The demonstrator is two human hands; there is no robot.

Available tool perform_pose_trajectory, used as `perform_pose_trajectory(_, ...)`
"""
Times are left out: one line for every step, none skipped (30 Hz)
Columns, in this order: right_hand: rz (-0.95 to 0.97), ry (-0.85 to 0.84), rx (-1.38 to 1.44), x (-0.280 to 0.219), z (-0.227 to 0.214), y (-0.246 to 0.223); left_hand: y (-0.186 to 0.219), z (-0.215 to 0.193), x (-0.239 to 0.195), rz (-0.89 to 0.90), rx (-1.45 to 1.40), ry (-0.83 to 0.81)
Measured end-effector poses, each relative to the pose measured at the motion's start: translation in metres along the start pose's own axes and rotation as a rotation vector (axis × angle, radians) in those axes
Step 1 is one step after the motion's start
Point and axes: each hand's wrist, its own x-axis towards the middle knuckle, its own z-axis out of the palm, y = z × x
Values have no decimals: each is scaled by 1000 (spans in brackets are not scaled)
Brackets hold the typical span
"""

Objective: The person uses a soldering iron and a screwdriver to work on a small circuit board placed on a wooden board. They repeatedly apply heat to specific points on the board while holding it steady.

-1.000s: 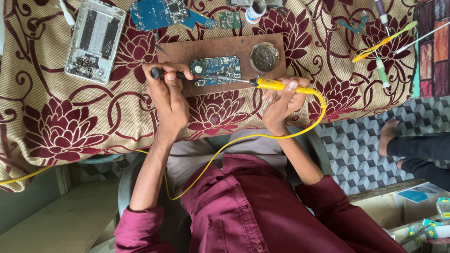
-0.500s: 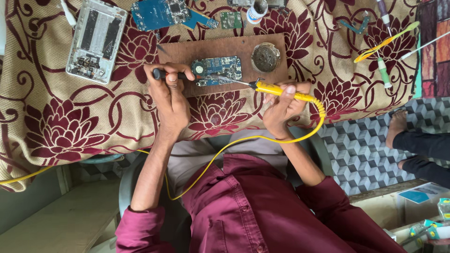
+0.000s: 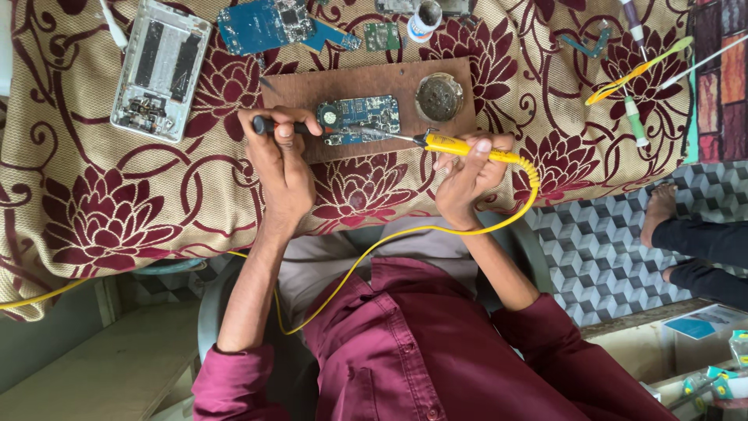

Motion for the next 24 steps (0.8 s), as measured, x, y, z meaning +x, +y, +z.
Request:
perform_pose_trajectory(3,11,-22,-1,-1,0,0,0,-1,1,3,1)
perform_pose_trajectory(3,22,-43,0,0,1,-1,0,0,6,7,3)
perform_pose_trajectory(0,20,-47,0,0,2,-1,0,2,10,10,5)
perform_pose_trajectory(0,18,-53,0,-1,2,-1,0,2,14,11,5)
perform_pose_trajectory(-1,17,-60,0,-2,2,-1,0,2,17,12,4)
perform_pose_trajectory(-6,13,-33,-1,-2,3,-2,0,2,22,12,2)
perform_pose_trajectory(-11,9,-6,0,-2,3,-2,0,2,21,11,0)
perform_pose_trajectory(-15,4,23,-1,-2,4,-1,0,1,19,13,-1)
perform_pose_trajectory(5,27,34,-1,-2,3,-1,0,0,17,15,-2)
perform_pose_trajectory(23,47,48,0,-2,3,0,-1,-1,13,3,-3)
perform_pose_trajectory(40,67,62,1,-1,3,0,-1,-2,10,-8,-4)
perform_pose_trajectory(42,62,59,3,0,3,1,-1,0,12,-22,-4)
perform_pose_trajectory(43,56,55,5,1,3,0,-1,2,24,-10,-3)
perform_pose_trajectory(50,51,47,3,0,1,0,0,2,28,1,-3)
perform_pose_trajectory(51,34,21,3,-1,0,0,0,1,33,12,-3)
perform_pose_trajectory(52,17,-4,2,-1,-1,-1,0,1,31,7,1)
perform_pose_trajectory(52,1,-28,1,-1,-1,-1,1,1,30,2,4)
perform_pose_trajectory(47,-1,-37,2,-1,-1,-1,2,2,31,-6,8)
perform_pose_trajectory(43,-3,-47,3,0,-1,-1,2,3,29,-2,8)
perform_pose_trajectory(40,-7,-56,3,0,-1,0,2,3,26,3,11)
perform_pose_trajectory(22,-16,-76,3,0,-1,1,2,3,23,8,13)
perform_pose_trajectory(9,-24,-97,1,0,-2,2,1,1,17,8,10)
perform_pose_trajectory(-4,-31,-117,0,0,-2,3,0,0,12,8,8)
perform_pose_trajectory(3,-23,-92,1,0,-1,3,1,0,11,4,5)
